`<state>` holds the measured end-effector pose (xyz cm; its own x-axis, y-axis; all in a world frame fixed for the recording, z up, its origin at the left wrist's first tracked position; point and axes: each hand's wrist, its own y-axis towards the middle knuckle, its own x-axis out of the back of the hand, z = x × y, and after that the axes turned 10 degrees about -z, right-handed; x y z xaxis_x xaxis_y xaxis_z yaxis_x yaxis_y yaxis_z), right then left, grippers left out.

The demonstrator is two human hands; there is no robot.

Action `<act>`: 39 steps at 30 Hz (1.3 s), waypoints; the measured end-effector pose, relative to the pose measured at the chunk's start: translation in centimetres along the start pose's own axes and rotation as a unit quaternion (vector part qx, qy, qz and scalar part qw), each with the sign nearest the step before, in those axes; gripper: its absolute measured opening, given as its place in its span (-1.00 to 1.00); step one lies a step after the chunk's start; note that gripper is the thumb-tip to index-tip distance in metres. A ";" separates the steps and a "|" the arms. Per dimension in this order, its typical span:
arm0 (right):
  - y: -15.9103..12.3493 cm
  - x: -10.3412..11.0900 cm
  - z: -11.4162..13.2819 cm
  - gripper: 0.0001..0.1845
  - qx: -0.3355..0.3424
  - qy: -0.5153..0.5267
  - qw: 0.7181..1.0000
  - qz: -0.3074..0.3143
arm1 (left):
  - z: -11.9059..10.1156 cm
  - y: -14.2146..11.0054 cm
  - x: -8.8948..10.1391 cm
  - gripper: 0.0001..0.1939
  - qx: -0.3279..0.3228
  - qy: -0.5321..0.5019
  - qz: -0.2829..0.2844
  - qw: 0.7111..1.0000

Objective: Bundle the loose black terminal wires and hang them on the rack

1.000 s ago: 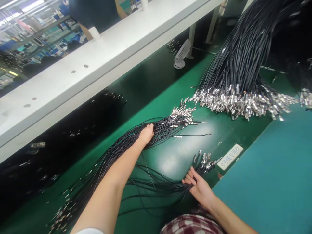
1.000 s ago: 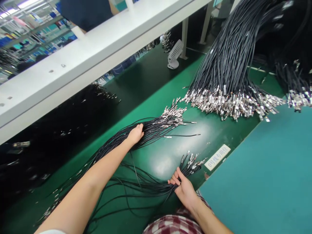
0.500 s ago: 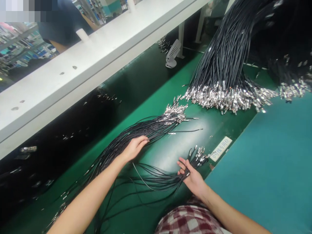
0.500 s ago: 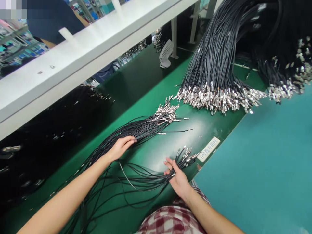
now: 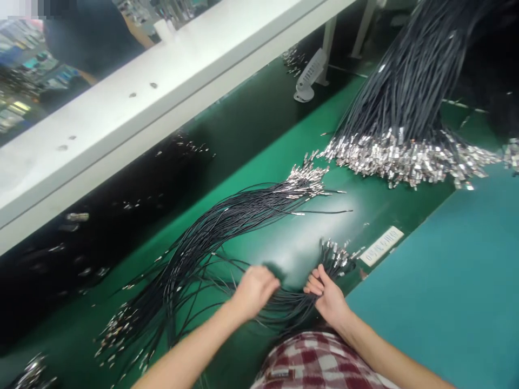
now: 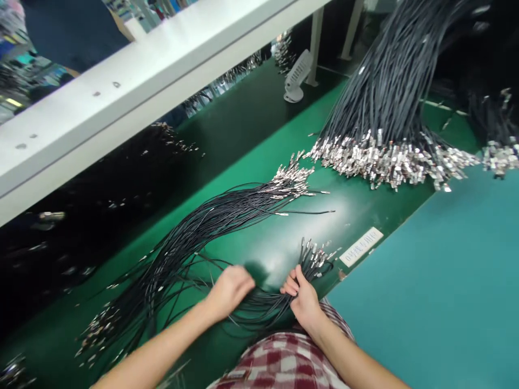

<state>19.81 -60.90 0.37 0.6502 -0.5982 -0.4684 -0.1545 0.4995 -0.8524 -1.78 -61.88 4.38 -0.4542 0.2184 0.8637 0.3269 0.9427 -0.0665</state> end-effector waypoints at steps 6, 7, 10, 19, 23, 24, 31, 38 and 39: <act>0.9 0.0 0.2 -0.46 -0.017 -0.008 1.000 -0.007 | 12.1 14.8 5.3 -0.57 0.167 0.207 -0.111 0.957; 1.0 -0.1 0.2 -0.47 -0.017 -0.006 1.000 -0.011 | 13.2 16.5 5.5 -0.55 0.185 0.231 -0.087 0.951; 1.3 -0.1 0.2 -0.49 -0.024 0.009 1.000 -0.018 | 14.6 18.9 5.8 -0.70 0.184 0.249 -0.025 0.950; 1.3 -0.7 1.0 -0.54 -0.037 -0.007 0.999 -0.026 | 13.0 14.3 7.8 -0.76 0.076 0.246 -0.054 0.965; 1.1 -0.9 1.1 -0.55 -0.038 -0.006 0.999 -0.018 | 12.4 12.3 7.5 -0.89 0.065 0.126 -0.061 0.988; 1.1 -0.8 1.1 -0.55 -0.038 -0.003 0.999 -0.018 | 12.2 12.0 7.5 -0.89 0.059 0.098 -0.068 0.991; 0.9 -0.5 0.7 -0.60 -0.023 0.005 1.000 -0.017 | 9.2 10.1 9.4 -0.76 0.069 -0.040 -0.177 0.981; -0.1 -2.0 1.7 -0.58 0.021 -0.015 1.000 0.016 | 2.9 0.8 5.4 -0.72 0.062 -0.165 -0.033 0.984; -0.2 -2.1 1.9 -0.59 0.021 -0.011 0.999 0.027 | 2.4 -0.7 4.5 -0.72 0.064 -0.160 -0.030 0.985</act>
<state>19.88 -58.53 2.02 0.6574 -0.5566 -0.5080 -0.1590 0.5566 -0.8154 -6.05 -60.97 7.15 -0.7142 0.2113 0.6673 0.1945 0.9757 -0.1008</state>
